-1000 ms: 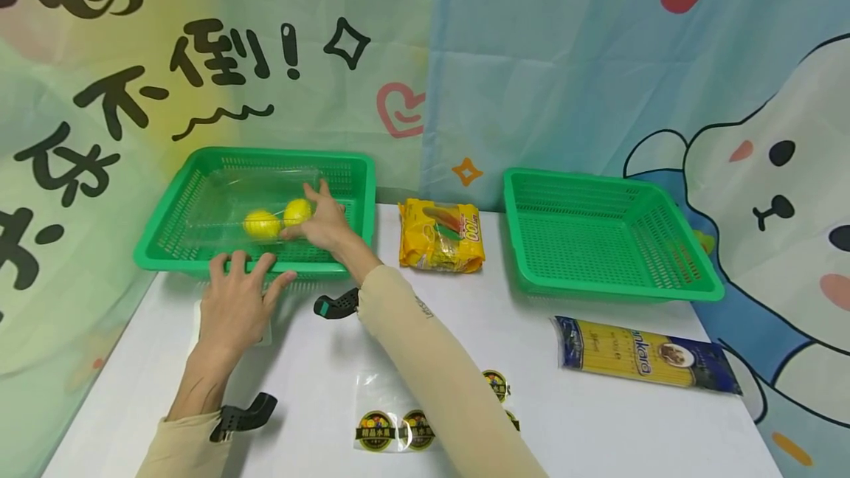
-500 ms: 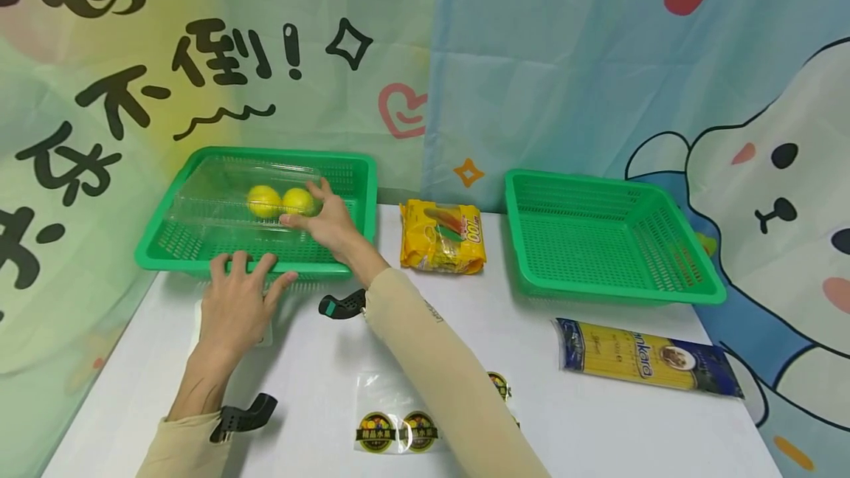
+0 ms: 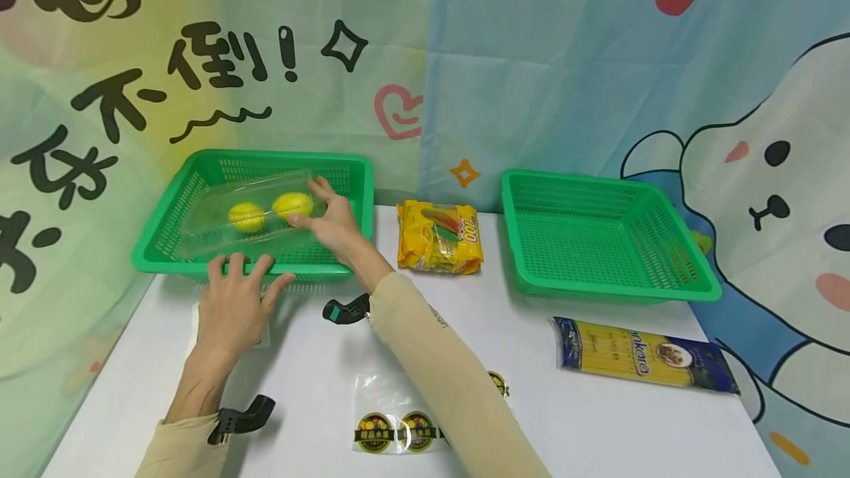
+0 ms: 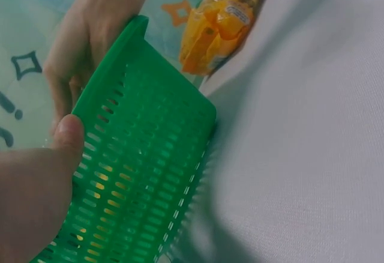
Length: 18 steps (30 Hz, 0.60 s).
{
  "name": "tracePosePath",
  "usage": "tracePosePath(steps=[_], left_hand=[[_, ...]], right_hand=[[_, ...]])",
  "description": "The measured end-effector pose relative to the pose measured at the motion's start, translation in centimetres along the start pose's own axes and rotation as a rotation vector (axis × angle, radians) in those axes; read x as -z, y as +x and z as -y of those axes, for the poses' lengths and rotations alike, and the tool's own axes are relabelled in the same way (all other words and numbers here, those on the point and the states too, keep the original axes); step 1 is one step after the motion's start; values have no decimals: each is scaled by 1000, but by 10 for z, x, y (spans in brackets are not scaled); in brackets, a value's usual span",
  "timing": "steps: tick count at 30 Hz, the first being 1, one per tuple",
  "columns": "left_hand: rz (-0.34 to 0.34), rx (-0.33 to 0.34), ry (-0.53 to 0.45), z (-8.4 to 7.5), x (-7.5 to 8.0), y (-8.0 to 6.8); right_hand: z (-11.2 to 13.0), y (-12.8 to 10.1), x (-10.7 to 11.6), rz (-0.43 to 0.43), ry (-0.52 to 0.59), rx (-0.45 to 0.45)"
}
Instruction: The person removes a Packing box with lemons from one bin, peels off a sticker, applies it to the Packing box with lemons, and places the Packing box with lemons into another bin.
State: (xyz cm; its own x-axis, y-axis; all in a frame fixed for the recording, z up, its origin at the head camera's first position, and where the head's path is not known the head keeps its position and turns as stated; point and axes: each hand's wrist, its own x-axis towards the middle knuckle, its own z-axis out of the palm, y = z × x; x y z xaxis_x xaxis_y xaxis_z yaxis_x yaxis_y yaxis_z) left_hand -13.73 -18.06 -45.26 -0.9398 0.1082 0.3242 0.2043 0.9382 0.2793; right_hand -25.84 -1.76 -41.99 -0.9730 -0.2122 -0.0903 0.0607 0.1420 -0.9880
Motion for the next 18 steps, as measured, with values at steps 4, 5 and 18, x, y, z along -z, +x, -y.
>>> tracePosePath(steps=[4,5,18], left_hand=[[13,12,-2,0,0,0],[14,14,-1,0,0,-1],[12,22,14,1,-1,-1]], right_hand=[[0,-1,-3,-41,21,-91],[0,-1,-5,-50,16,-111],[-4,8,-10,35,-119,-167]])
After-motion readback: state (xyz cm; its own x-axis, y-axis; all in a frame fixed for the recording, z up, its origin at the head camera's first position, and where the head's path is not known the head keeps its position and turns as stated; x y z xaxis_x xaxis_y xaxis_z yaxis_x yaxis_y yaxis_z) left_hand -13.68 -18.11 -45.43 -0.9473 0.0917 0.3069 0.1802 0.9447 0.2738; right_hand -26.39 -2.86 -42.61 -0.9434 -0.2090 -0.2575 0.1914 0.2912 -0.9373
